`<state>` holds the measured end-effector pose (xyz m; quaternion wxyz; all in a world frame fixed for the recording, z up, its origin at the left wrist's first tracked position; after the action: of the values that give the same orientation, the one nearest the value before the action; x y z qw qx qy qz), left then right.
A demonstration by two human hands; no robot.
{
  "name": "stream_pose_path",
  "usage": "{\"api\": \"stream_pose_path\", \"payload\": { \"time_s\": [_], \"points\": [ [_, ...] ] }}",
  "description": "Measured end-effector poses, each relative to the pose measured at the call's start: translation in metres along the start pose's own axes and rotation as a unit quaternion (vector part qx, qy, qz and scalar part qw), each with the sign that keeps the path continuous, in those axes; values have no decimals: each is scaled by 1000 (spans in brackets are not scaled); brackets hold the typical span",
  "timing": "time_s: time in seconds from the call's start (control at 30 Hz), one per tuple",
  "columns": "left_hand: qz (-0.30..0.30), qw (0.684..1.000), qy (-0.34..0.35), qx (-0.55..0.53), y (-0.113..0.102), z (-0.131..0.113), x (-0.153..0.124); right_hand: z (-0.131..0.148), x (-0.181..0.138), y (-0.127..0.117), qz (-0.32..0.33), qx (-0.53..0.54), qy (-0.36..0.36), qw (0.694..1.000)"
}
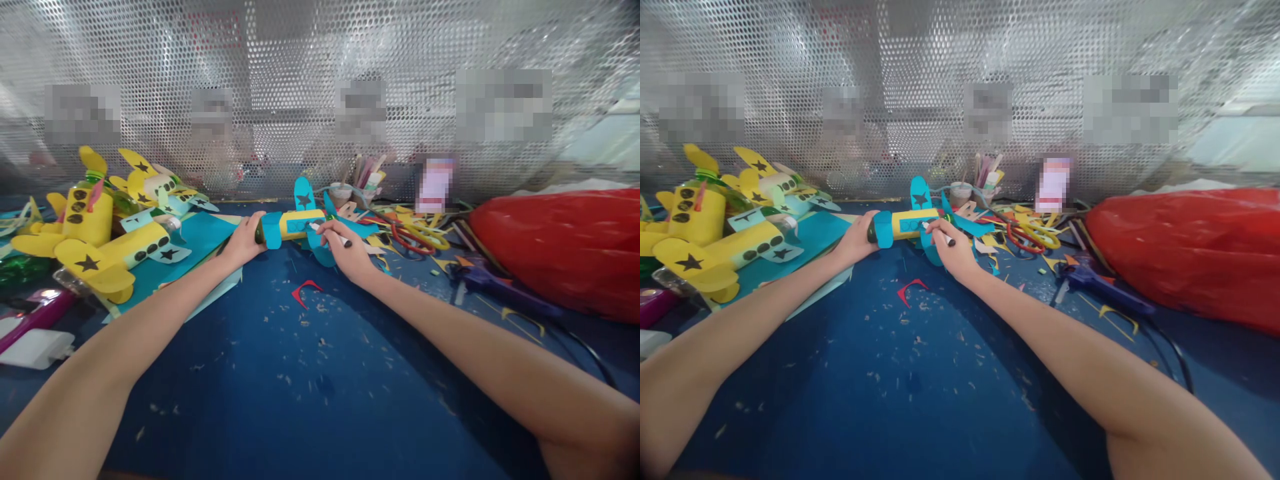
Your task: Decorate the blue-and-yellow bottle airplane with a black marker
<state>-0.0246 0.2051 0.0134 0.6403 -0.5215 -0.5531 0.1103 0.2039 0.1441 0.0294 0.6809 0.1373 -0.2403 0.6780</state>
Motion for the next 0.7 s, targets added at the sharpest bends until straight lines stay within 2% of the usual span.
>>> {"api": "stream_pose_path", "payload": {
  "time_s": [0.7],
  "points": [
    [8, 1000, -6, 0, -1, -1, 0, 0, 0, -1, -5, 6, 6, 1000]
  ]
}}
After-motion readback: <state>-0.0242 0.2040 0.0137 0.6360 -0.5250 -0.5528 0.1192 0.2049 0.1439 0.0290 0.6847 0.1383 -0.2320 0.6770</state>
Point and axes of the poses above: each hand's wrist, its own x-axis towards the middle knuckle, its own y-axis out of the palm, z = x × y, the point moved 7 cm from there along x, towards the middle knuckle, and after that the axes turned 11 degrees about x, right-handed, at the moved point
